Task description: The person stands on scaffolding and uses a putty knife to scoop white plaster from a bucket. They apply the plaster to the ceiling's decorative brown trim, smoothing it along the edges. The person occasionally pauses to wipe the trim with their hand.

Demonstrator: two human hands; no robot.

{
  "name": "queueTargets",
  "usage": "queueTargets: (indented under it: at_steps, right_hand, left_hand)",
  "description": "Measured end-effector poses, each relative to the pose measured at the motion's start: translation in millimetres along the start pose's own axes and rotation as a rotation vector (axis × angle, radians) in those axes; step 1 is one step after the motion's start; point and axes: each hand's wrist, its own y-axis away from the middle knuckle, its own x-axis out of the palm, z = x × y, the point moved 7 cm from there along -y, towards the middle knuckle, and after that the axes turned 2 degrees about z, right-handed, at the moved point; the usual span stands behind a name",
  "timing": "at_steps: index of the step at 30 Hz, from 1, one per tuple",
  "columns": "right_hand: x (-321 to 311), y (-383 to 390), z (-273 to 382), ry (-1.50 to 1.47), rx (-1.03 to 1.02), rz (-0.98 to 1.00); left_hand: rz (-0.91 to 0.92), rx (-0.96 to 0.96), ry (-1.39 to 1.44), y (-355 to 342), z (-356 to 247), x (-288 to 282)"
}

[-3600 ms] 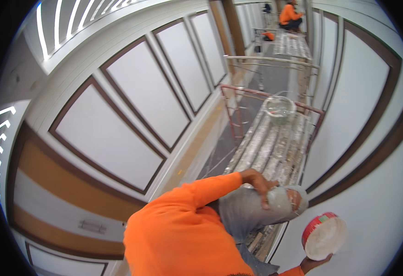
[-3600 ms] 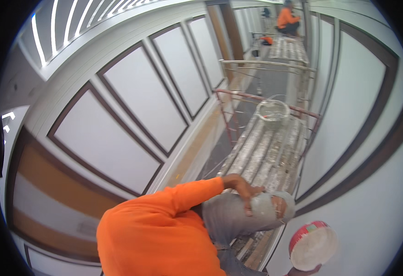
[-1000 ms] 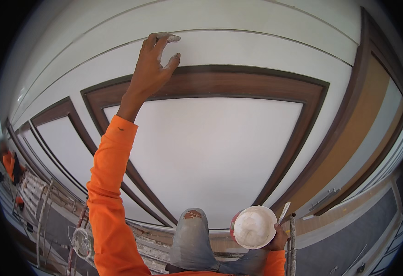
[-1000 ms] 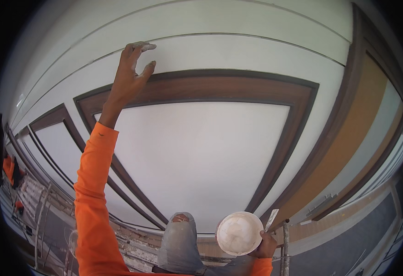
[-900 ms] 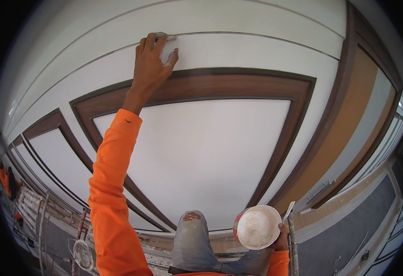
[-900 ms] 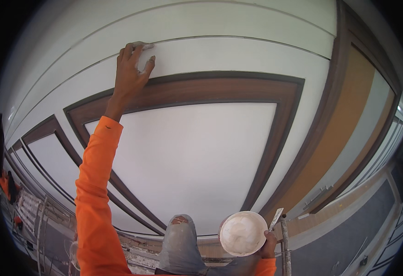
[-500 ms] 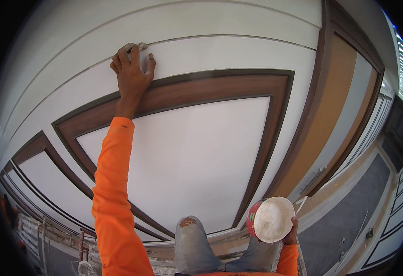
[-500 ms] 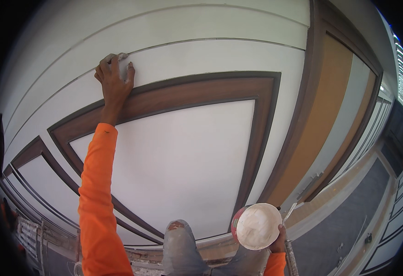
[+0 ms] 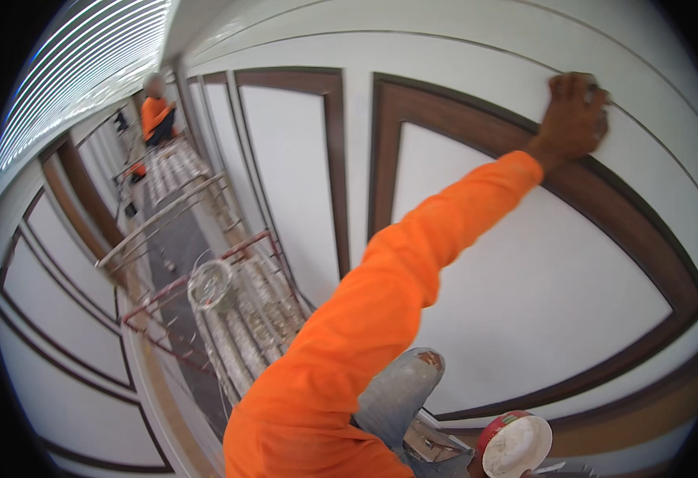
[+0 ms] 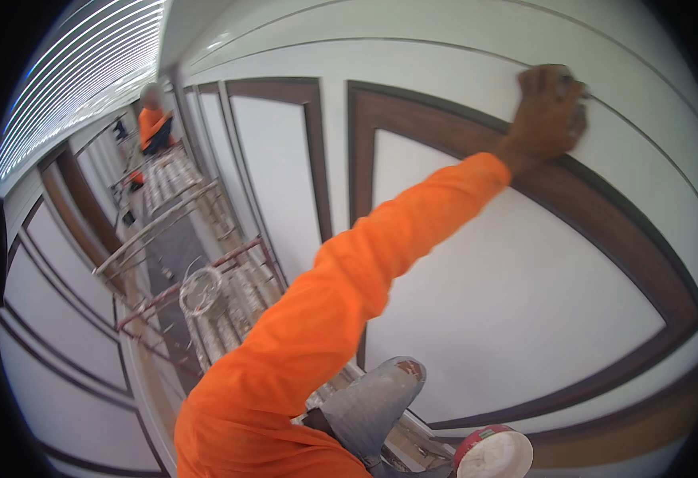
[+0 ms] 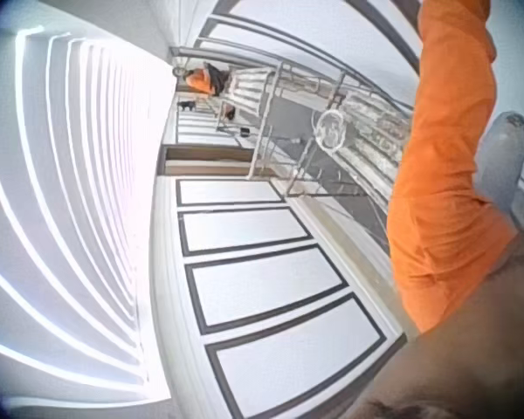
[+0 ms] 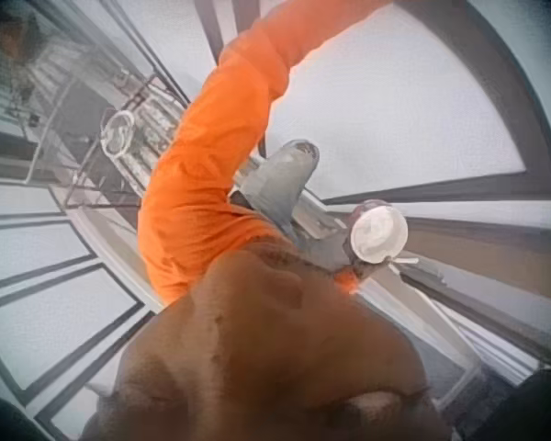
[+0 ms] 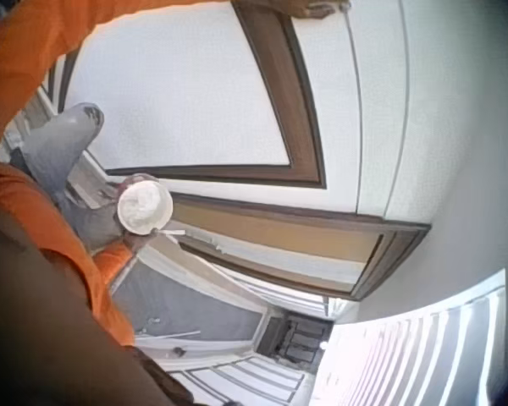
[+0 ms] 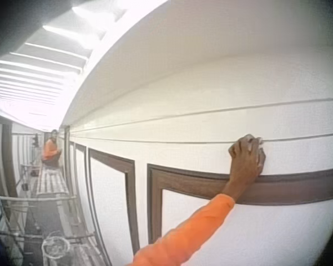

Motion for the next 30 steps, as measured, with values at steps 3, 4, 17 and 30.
queueTargets:
  at_steps: [3,4,17,30]
  right_hand:
    - [27,-12,-7,0.13,-0.007,0.047]
    - [36,-16,-11,0.153,0.007,0.07]
    - [54,-27,-21,0.23,0.014,0.083]
    - [59,-24,-27,0.262,0.021,0.07]
  left_hand:
    - [-0.088,0.012,-0.047,1,4,-6]
    - [-0.096,0.012,-0.048,1,7,-12]
    - [-0.133,0.001,-0.022,0,-1,-2]
    - [-0.098,-0.015,-0.061,-1,-1,-7]
